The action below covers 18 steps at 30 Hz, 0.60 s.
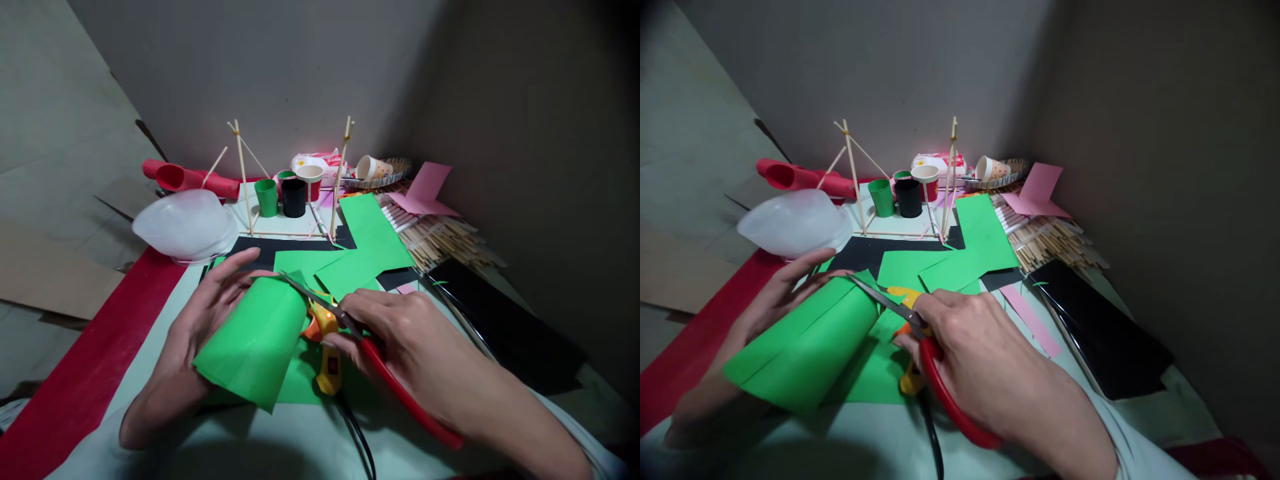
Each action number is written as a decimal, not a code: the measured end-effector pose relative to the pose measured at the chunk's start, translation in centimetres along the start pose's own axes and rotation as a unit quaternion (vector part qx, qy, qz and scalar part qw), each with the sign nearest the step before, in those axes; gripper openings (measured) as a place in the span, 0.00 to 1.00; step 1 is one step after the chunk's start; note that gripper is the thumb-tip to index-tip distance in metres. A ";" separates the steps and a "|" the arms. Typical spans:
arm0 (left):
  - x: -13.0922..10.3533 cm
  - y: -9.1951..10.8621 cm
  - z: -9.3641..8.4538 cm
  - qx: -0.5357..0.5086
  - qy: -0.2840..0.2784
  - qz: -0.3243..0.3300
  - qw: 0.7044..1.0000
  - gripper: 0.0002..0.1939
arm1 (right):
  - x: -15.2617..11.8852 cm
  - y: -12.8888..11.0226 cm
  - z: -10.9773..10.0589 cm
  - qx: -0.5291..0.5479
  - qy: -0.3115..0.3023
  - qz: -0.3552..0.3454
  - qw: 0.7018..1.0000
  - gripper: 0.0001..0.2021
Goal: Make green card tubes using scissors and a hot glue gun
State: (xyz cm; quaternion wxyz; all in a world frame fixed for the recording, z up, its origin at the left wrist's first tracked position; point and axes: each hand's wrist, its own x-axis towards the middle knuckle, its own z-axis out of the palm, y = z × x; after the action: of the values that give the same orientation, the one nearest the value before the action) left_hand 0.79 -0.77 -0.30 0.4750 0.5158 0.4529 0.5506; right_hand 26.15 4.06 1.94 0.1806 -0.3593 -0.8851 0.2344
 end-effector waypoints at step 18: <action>0.5 0.2 -1.8 0.033 0.004 0.041 0.999 0.36 | 0.0 0.4 0.1 -0.122 0.001 -0.055 0.991 0.10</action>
State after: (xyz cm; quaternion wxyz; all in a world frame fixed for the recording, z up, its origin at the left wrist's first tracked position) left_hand -0.99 -0.31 -0.18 0.4328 0.5475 0.4512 0.5562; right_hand 26.31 4.34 1.65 0.1489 -0.3296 -0.9253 0.1138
